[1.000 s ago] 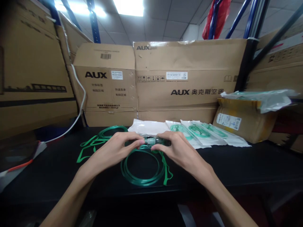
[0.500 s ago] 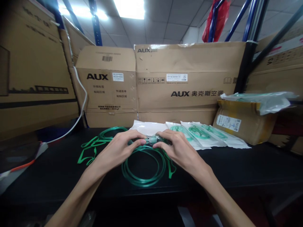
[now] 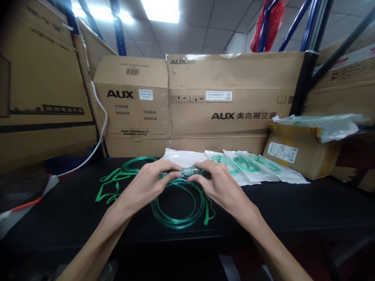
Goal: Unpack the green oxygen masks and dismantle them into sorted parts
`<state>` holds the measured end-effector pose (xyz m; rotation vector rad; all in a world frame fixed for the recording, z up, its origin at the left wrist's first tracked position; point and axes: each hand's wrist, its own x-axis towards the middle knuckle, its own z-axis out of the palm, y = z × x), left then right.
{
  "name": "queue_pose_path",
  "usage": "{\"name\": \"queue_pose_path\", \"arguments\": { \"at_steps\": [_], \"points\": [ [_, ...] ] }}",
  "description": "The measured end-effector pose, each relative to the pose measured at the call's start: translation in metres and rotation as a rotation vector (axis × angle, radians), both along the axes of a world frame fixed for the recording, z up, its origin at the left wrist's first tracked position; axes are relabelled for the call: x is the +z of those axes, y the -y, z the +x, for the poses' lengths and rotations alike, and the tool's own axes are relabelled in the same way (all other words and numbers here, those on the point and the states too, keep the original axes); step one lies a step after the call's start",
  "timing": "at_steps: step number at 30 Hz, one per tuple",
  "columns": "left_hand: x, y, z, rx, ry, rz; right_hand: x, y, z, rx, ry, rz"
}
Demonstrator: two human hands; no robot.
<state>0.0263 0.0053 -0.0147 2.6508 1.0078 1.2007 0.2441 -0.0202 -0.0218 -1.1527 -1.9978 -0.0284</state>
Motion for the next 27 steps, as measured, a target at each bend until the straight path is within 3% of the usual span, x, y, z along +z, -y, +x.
{"name": "queue_pose_path", "arguments": {
  "at_steps": [10,21,27],
  "points": [
    [-0.0023,0.0003,-0.0013,0.049,-0.038,0.037,-0.0035,-0.0002,-0.0059,-0.053,0.019,-0.027],
    [0.0013,0.0036,-0.0022,0.008,0.030,0.066,0.0060,0.0033,-0.0012,0.063,-0.106,-0.090],
    [-0.0038,0.0028,0.0012,0.051,-0.056,0.199,0.0050,0.0049,-0.0077,0.003,-0.076,-0.029]
  ]
}}
